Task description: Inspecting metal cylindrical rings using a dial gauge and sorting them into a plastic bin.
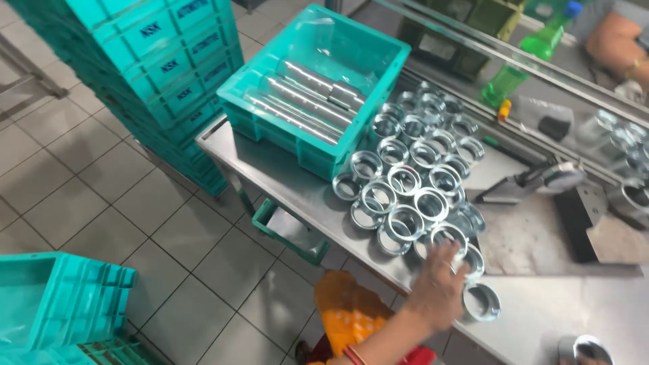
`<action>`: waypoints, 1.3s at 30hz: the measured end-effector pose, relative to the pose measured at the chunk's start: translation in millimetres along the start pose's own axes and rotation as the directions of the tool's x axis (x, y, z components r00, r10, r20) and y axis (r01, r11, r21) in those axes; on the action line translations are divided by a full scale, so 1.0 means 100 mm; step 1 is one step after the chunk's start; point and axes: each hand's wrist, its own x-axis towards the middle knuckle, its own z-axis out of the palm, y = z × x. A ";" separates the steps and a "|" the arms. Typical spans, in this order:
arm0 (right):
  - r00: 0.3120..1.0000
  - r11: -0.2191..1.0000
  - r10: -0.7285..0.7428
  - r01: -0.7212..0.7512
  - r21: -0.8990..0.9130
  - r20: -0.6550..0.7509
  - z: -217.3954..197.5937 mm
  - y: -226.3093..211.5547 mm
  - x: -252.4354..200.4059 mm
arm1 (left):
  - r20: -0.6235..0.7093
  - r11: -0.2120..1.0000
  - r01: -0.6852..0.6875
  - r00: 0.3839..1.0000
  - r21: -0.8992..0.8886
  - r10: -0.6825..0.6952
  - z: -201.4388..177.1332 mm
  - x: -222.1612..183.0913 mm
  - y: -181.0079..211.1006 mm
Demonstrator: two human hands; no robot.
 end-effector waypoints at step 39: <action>0.886 0.721 0.175 -0.412 0.557 0.429 -4.03 -4.23 2.82 | 0.706 0.438 0.747 0.645 -0.500 -0.294 -2.23 2.35 -1.74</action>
